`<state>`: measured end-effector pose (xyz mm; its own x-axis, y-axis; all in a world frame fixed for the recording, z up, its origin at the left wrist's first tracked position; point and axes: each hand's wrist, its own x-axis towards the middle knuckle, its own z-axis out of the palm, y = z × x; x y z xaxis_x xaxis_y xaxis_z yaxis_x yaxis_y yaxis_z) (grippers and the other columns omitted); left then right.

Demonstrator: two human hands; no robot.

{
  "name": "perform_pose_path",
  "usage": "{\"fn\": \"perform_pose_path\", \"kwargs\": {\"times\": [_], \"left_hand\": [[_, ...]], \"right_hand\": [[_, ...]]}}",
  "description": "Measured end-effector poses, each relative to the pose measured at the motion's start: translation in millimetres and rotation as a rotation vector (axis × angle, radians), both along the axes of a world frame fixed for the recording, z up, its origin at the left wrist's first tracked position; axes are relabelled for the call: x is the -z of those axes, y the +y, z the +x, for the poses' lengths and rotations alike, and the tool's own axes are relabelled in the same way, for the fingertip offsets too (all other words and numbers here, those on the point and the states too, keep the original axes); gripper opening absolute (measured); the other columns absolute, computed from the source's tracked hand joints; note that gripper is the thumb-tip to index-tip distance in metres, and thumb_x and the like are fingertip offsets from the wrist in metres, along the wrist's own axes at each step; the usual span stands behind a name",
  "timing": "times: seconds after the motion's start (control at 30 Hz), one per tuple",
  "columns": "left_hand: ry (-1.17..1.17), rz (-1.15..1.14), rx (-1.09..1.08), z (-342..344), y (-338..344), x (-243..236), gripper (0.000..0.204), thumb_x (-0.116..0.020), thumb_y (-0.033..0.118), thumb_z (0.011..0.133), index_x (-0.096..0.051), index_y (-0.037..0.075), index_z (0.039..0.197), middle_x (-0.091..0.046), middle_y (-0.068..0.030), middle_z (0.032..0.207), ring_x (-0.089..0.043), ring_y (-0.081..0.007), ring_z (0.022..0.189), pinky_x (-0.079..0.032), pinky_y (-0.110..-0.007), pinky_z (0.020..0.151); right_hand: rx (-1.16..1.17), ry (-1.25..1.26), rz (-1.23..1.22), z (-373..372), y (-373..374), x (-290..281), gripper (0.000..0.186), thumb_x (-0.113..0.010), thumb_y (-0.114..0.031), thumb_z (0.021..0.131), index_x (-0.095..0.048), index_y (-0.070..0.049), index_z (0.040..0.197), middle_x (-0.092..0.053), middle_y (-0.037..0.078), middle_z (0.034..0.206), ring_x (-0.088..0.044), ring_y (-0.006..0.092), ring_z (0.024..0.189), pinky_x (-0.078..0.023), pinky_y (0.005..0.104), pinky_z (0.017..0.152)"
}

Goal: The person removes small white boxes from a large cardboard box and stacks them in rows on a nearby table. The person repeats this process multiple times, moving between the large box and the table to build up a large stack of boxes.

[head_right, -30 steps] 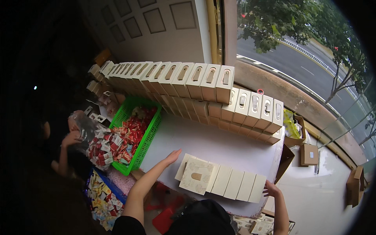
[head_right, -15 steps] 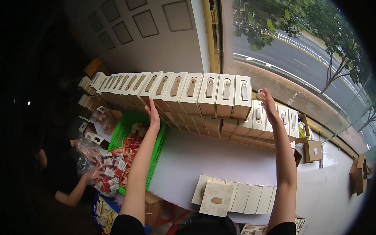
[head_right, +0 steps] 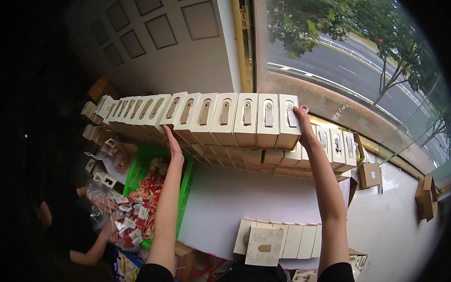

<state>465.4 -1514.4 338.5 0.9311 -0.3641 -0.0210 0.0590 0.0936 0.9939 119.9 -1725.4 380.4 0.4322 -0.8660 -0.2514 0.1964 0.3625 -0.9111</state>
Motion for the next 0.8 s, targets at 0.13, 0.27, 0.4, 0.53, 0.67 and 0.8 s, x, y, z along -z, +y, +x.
{"fn": "perform_pose_path", "kwargs": {"times": [0.13, 0.27, 0.4, 0.53, 0.67, 0.8], "left_hand": [[-0.095, -0.086, 0.033, 12.2, 0.2, -11.6, 0.071, -0.043, 0.054, 0.088, -0.025, 0.005, 0.135, -0.025, -0.0111, 0.141, -0.026, -0.0207, 0.129, -0.020, -0.034, 0.105], [-0.102, -0.066, 0.060, 18.7, 1.8, -4.3, 0.069, -0.044, 0.053, 0.088, -0.028, 0.004, 0.134, -0.028, -0.0101, 0.140, -0.027, -0.0195, 0.128, -0.021, -0.032, 0.104], [-0.103, -0.026, 0.115, 24.0, 3.1, -1.5, 0.071, -0.046, 0.053, 0.087, -0.027, 0.004, 0.135, -0.028, -0.0097, 0.140, -0.027, -0.0192, 0.128, -0.021, -0.032, 0.104], [-0.130, 0.047, 0.177, 29.1, 2.6, -6.3, 0.067, -0.049, 0.051, 0.087, -0.031, 0.004, 0.132, -0.033, -0.0083, 0.135, -0.029, -0.0186, 0.126, -0.021, -0.031, 0.103], [-0.204, -0.019, 0.207, 30.6, 3.7, -4.0, 0.050, -0.051, 0.041, 0.089, -0.038, 0.008, 0.124, -0.040, -0.0033, 0.127, -0.035, -0.0144, 0.120, -0.023, -0.029, 0.101], [-0.238, -0.066, 0.210, 33.0, 8.3, -4.4, 0.041, -0.049, 0.035, 0.091, -0.041, 0.009, 0.122, -0.042, -0.0012, 0.125, -0.037, -0.0121, 0.118, -0.024, -0.028, 0.101]], "right_hand": [[0.021, -0.089, 0.036, 4.7, 8.0, -1.9, 0.036, -0.047, -0.036, 0.087, -0.058, -0.004, 0.100, -0.063, 0.005, 0.085, -0.060, 0.0143, 0.071, -0.047, 0.0267, 0.066], [0.027, -0.077, 0.053, 5.0, 13.1, -5.1, 0.035, -0.046, -0.034, 0.088, -0.058, -0.003, 0.100, -0.064, 0.007, 0.085, -0.060, 0.0150, 0.070, -0.048, 0.0272, 0.065], [0.065, -0.079, 0.062, 5.4, 16.7, -5.8, 0.034, -0.046, -0.032, 0.088, -0.058, -0.003, 0.100, -0.064, 0.007, 0.085, -0.061, 0.0156, 0.072, -0.049, 0.0275, 0.067], [0.041, -0.061, 0.066, 3.4, 21.9, -6.5, 0.034, -0.044, -0.033, 0.088, -0.058, -0.004, 0.099, -0.063, 0.006, 0.087, -0.060, 0.0156, 0.074, -0.047, 0.0279, 0.069], [0.053, -0.052, 0.047, 1.6, 27.2, -7.8, 0.034, -0.043, -0.034, 0.088, -0.057, -0.005, 0.099, -0.063, 0.006, 0.086, -0.059, 0.0151, 0.074, -0.046, 0.0276, 0.068], [0.077, -0.097, 0.038, 0.7, 30.2, -8.4, 0.033, -0.042, -0.032, 0.089, -0.057, -0.005, 0.099, -0.063, 0.006, 0.086, -0.059, 0.0152, 0.072, -0.047, 0.0267, 0.066]]}}
